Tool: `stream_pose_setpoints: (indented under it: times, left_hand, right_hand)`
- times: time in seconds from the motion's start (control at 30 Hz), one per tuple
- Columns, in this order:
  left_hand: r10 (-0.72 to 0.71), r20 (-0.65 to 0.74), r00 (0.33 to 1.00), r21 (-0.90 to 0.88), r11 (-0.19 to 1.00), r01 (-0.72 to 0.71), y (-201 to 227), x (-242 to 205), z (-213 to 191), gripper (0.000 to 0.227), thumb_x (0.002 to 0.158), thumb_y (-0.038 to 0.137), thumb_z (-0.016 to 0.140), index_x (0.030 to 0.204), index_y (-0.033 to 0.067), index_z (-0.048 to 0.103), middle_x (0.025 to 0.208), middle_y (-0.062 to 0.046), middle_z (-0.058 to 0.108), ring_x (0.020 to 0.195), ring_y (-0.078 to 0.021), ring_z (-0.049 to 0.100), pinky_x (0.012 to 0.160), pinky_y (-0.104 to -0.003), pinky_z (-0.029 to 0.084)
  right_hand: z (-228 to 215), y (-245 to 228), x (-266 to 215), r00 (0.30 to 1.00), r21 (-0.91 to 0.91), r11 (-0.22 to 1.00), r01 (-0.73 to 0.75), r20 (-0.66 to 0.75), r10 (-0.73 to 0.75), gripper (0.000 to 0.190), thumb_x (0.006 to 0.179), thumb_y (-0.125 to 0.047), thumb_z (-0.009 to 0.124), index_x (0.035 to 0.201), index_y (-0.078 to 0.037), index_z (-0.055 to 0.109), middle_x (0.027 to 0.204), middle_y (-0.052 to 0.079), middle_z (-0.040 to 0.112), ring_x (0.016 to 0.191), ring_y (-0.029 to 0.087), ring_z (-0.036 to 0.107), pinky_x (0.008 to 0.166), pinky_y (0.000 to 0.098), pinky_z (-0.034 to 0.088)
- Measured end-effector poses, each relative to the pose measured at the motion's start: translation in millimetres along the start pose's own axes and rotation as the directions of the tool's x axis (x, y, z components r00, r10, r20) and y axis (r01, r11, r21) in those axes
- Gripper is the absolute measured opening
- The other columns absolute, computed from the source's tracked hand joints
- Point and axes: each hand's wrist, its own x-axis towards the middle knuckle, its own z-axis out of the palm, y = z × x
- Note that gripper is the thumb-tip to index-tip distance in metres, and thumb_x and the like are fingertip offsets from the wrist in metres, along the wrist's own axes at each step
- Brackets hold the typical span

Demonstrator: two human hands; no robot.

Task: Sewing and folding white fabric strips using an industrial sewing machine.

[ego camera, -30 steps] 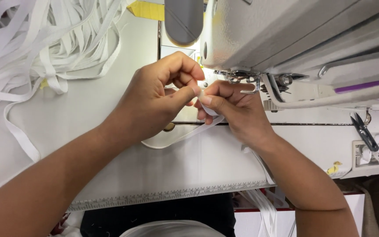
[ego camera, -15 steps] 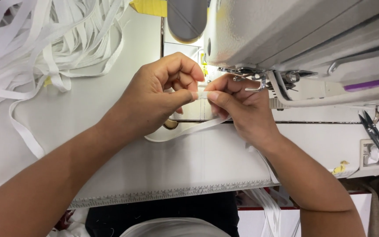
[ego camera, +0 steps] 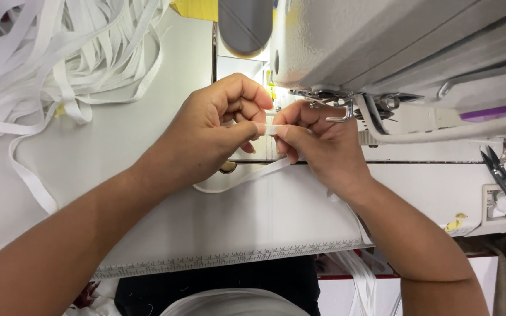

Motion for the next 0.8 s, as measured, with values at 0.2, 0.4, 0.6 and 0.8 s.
stream_pose_setpoints:
  times: [0.2, 0.4, 0.6, 0.8]
  left_hand:
    - [0.049, 0.000, 0.999, 0.027, 0.998, -0.049, 2, -2, 0, 0.015, 0.091, 0.011, 0.063, 0.106, 0.0120, 0.061, 0.082, 0.002, 0.064, 0.070, -0.0067, 0.058, 0.070, -0.022, 0.059]
    - [0.067, 0.009, 0.998, 0.052, 0.996, -0.068, 4, 0, -2, 0.016, 0.090, 0.009, 0.059, 0.105, 0.0115, 0.061, 0.082, 0.002, 0.063, 0.073, -0.0073, 0.059, 0.069, -0.022, 0.060]
    - [0.047, -0.019, 0.999, 0.016, 0.999, -0.046, 1, 5, -4, 0.017, 0.089, 0.007, 0.060, 0.105, 0.0085, 0.066, 0.085, 0.000, 0.065, 0.076, -0.0063, 0.060, 0.067, -0.023, 0.062]
    - [0.068, -0.052, 0.996, 0.025, 0.997, -0.067, 0, 7, -7, 0.017, 0.089, 0.006, 0.062, 0.105, 0.0087, 0.066, 0.084, -0.001, 0.065, 0.074, -0.0099, 0.063, 0.070, -0.024, 0.062]
  right_hand:
    - [0, 1, -2, 0.999, -0.043, 0.998, 0.050, 0.016, -0.049, 0.016, 0.095, -0.011, 0.069, 0.080, -0.006, 0.064, 0.067, 0.003, 0.060, 0.057, 0.008, 0.053, 0.052, 0.0198, 0.045]
    - [-1, 2, 0, 1.000, 0.019, 1.000, -0.011, 0.024, 0.010, 0.012, 0.095, -0.007, 0.066, 0.084, -0.002, 0.067, 0.067, 0.006, 0.063, 0.057, 0.011, 0.054, 0.052, 0.0204, 0.047]
    - [2, -8, 0, 0.997, 0.038, 0.997, -0.072, -0.038, 0.073, 0.012, 0.093, -0.007, 0.067, 0.083, -0.002, 0.070, 0.064, 0.007, 0.063, 0.056, 0.011, 0.055, 0.051, 0.0219, 0.049]
    - [0, -7, 1, 0.990, 0.102, 0.986, -0.129, -0.036, 0.133, 0.014, 0.094, -0.008, 0.070, 0.080, -0.004, 0.067, 0.064, 0.010, 0.064, 0.054, 0.013, 0.055, 0.050, 0.0219, 0.046]
